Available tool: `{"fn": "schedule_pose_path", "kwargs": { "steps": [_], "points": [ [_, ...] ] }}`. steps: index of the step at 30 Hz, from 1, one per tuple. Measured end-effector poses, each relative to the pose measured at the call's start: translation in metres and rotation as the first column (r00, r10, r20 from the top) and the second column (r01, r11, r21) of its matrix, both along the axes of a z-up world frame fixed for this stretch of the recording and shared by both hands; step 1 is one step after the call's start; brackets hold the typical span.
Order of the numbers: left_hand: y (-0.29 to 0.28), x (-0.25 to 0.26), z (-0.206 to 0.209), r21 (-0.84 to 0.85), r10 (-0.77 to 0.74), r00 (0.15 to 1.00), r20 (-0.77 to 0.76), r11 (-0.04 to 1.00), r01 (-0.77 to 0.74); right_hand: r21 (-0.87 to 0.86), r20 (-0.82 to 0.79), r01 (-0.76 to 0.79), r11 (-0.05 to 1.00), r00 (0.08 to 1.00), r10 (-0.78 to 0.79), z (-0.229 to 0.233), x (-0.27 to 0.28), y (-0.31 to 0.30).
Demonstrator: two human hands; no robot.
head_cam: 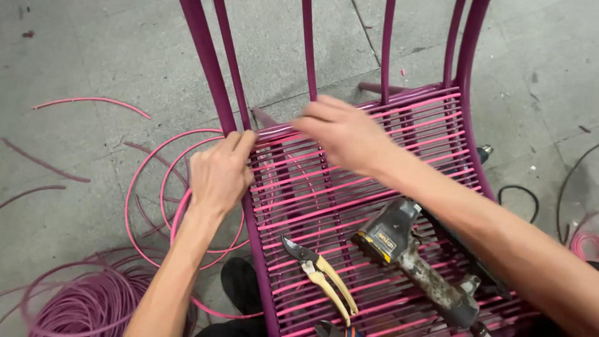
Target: Repairing a chair by weaving and stapling pink plastic cords onto the frame.
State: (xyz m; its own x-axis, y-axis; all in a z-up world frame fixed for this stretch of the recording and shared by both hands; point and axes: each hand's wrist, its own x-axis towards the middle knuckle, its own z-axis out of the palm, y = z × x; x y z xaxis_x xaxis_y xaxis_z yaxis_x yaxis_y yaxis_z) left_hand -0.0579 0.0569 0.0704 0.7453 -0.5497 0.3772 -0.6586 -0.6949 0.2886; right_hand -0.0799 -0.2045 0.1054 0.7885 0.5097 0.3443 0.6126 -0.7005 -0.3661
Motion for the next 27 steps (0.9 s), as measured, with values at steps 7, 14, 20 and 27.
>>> {"fn": "schedule_pose_path", "kwargs": {
  "steps": [7, 14, 20, 27],
  "points": [
    [0.011, -0.003, -0.013, 0.084, 0.093, 0.987, 0.132, 0.991, -0.105, 0.136, 0.042, -0.037, 0.99, 0.999, 0.031, -0.049, 0.024, 0.056],
    [0.01, -0.008, -0.01, 0.095, 0.146, 0.987, 0.061, 0.984, -0.151, 0.144, -0.026, 0.032, 0.989, 0.999, -0.028, -0.05, 0.02, 0.07],
    [0.002, -0.005, 0.01, 0.055, 0.098, 0.989, -0.11, 0.994, -0.092, 0.087, -0.098, -0.086, 0.992, 0.991, 0.095, -0.035, 0.046, 0.06],
    [-0.006, -0.003, 0.022, -0.131, 0.027, 0.895, -0.446, 0.987, -0.095, -0.02, -0.475, -0.255, 0.967, 0.853, 0.216, -0.031, 0.086, 0.062]
  ]
}}
